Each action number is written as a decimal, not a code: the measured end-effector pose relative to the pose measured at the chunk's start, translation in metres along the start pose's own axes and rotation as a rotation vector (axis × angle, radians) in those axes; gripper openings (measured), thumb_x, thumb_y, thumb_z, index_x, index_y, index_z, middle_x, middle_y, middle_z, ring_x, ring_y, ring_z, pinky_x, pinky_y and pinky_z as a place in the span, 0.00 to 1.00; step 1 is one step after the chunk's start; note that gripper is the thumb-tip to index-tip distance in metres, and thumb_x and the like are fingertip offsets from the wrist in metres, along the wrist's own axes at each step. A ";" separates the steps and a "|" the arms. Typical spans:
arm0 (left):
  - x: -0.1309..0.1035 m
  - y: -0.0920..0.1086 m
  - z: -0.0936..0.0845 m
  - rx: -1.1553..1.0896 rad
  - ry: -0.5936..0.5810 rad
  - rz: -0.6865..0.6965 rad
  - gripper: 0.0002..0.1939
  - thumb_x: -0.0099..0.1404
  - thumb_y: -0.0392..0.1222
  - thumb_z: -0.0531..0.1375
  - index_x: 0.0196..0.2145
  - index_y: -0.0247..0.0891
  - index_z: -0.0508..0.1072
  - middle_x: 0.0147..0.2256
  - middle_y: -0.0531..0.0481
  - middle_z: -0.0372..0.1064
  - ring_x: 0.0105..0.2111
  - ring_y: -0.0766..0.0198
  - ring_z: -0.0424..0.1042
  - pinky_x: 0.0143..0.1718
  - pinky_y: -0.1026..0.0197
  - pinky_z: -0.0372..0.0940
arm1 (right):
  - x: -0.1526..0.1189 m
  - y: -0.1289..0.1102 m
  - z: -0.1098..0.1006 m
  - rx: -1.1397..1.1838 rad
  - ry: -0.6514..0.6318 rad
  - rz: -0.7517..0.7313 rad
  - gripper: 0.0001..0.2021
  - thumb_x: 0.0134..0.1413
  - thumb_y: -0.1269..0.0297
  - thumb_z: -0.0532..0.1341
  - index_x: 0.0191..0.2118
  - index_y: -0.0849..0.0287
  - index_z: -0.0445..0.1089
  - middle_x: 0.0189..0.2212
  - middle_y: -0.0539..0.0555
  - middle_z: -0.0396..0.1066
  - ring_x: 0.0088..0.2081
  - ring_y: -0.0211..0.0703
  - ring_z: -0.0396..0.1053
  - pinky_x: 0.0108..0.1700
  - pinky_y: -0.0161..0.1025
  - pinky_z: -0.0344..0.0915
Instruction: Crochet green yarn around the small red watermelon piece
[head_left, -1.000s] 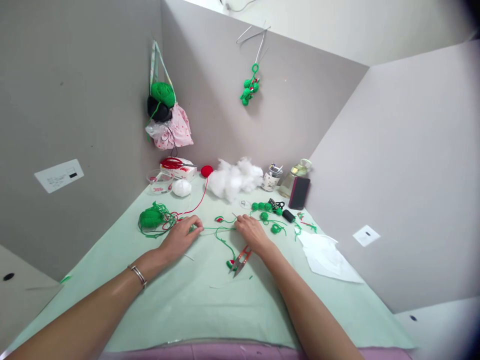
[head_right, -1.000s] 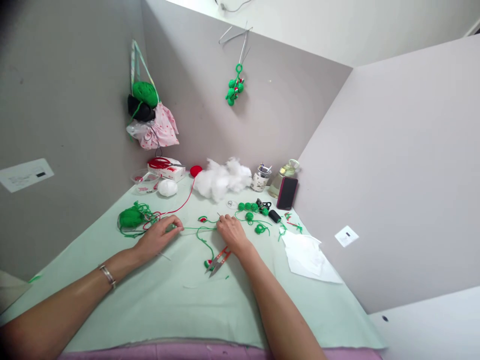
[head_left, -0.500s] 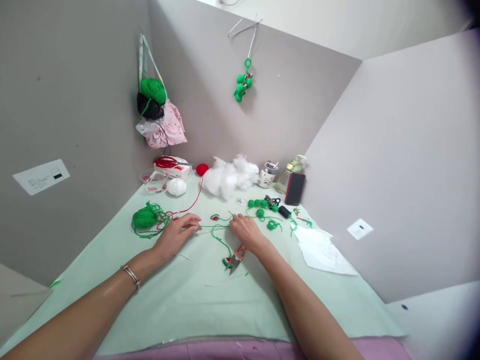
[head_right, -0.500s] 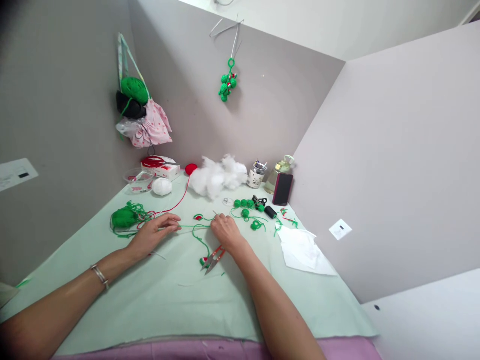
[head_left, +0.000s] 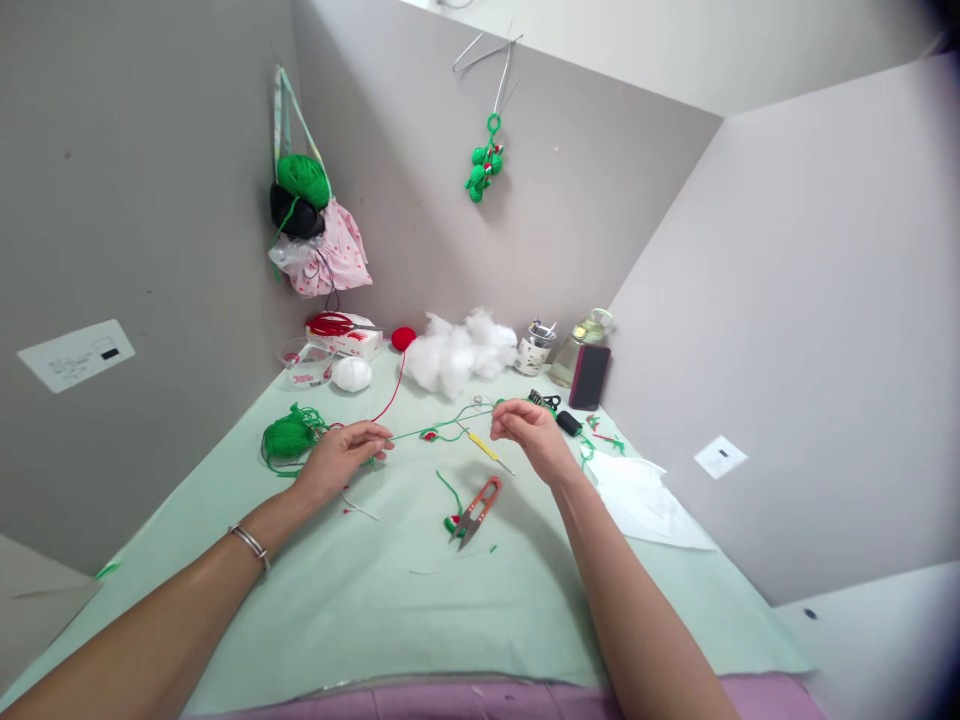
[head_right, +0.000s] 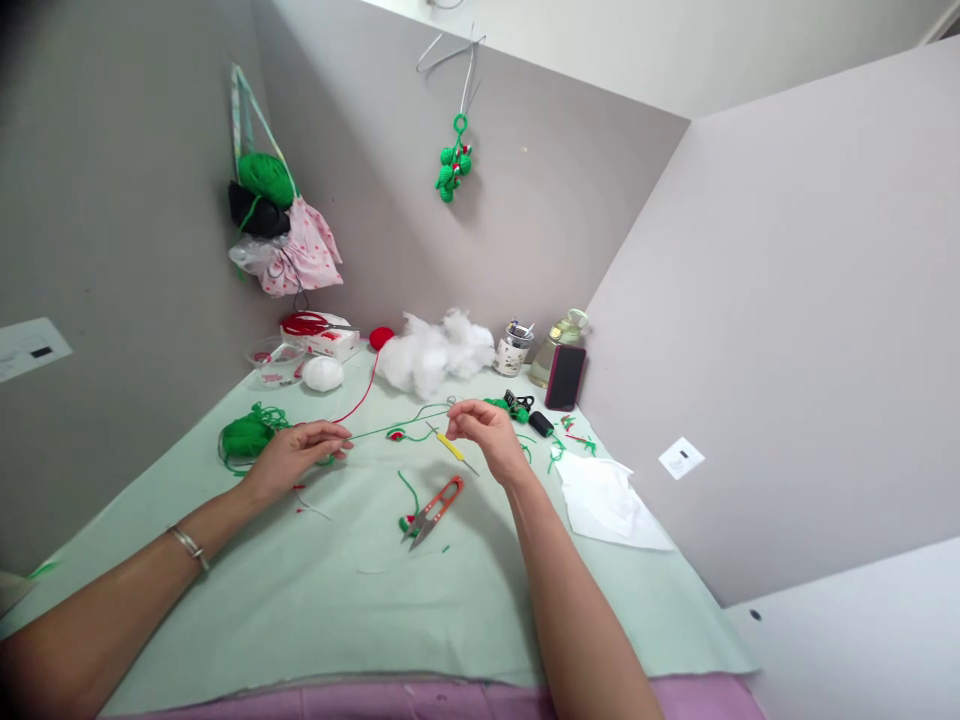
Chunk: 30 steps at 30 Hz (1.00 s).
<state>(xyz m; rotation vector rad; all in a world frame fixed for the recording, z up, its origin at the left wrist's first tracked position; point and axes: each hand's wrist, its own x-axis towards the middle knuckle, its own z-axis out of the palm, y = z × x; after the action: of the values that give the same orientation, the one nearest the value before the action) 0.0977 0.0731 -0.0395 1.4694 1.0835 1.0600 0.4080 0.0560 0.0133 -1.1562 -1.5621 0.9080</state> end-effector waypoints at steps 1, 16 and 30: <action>0.000 0.000 -0.001 -0.001 0.000 -0.001 0.20 0.53 0.57 0.68 0.36 0.39 0.79 0.35 0.44 0.82 0.34 0.53 0.79 0.41 0.53 0.71 | 0.001 -0.001 -0.003 0.080 0.029 0.001 0.10 0.54 0.58 0.60 0.36 0.60 0.71 0.25 0.50 0.72 0.28 0.39 0.72 0.39 0.42 0.72; -0.012 0.012 0.013 0.101 -0.153 0.040 0.18 0.62 0.57 0.61 0.27 0.40 0.79 0.21 0.49 0.74 0.27 0.56 0.73 0.38 0.56 0.68 | 0.007 0.001 -0.026 0.461 0.232 0.008 0.14 0.45 0.54 0.73 0.35 0.56 0.75 0.26 0.48 0.71 0.28 0.35 0.69 0.28 0.33 0.69; -0.035 0.029 0.038 0.057 -0.206 0.090 0.13 0.64 0.51 0.62 0.38 0.40 0.78 0.28 0.54 0.71 0.30 0.63 0.69 0.38 0.61 0.65 | -0.029 -0.026 0.075 0.412 -0.273 0.179 0.11 0.50 0.57 0.71 0.33 0.61 0.80 0.24 0.51 0.75 0.27 0.37 0.70 0.36 0.37 0.69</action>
<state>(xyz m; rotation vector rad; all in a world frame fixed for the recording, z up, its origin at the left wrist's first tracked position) 0.1304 0.0273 -0.0187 1.6474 0.9153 0.9226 0.3324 0.0198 0.0098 -0.9103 -1.4025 1.4801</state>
